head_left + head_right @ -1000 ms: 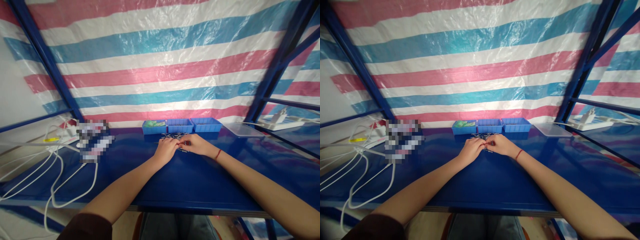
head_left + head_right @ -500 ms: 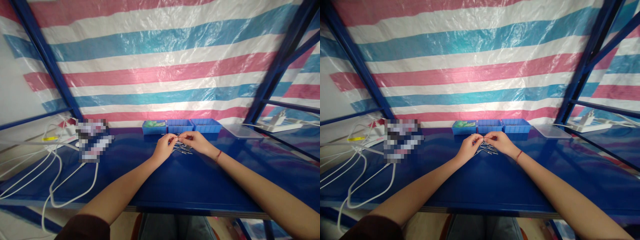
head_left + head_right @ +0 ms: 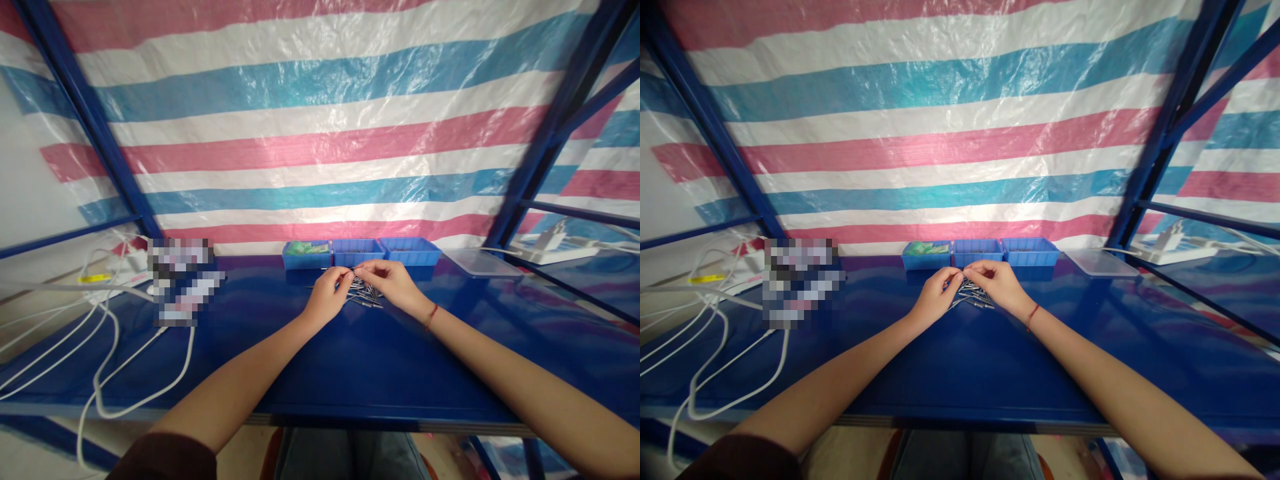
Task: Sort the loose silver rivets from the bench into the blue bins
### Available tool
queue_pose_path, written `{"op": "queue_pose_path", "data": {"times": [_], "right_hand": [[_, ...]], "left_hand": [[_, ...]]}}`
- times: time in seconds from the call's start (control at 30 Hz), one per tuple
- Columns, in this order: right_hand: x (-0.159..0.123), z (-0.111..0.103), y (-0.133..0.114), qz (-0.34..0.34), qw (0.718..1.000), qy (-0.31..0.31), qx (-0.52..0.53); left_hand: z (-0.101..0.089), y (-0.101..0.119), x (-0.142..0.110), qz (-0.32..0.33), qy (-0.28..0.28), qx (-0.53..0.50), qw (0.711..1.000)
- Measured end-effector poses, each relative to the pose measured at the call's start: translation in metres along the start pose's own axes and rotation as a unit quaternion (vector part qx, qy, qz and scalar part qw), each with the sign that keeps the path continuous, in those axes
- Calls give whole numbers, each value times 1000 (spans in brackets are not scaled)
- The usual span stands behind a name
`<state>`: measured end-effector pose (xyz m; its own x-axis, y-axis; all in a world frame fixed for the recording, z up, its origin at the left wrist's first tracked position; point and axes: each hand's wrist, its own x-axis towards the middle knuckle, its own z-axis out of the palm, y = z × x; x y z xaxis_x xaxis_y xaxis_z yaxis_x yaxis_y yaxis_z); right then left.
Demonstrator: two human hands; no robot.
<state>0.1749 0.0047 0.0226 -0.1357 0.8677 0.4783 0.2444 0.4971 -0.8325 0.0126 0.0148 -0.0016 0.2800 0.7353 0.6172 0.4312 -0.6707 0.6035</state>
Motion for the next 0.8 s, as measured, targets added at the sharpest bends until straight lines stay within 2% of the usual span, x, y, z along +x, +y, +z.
{"op": "queue_pose_path", "data": {"times": [0.17,0.4,0.57,0.63,0.7,0.8], "right_hand": [[0,-1,-2,-27,999,-29,-15],[2,-5,6,-40,996,10,-76],[6,-7,17,-14,997,-58,-57],[10,-13,26,1,998,-10,-55],[15,-26,37,30,992,94,-83],[22,-54,57,98,956,236,-143]], "left_hand": [[-1,2,0,11,0,-14,1000],[-2,3,1,9,40,-5,999],[-2,1,1,10,31,13,999],[-1,-1,0,8,17,26,999],[0,-2,-1,11,-7,58,998],[0,1,-4,37,-61,150,986]]}}
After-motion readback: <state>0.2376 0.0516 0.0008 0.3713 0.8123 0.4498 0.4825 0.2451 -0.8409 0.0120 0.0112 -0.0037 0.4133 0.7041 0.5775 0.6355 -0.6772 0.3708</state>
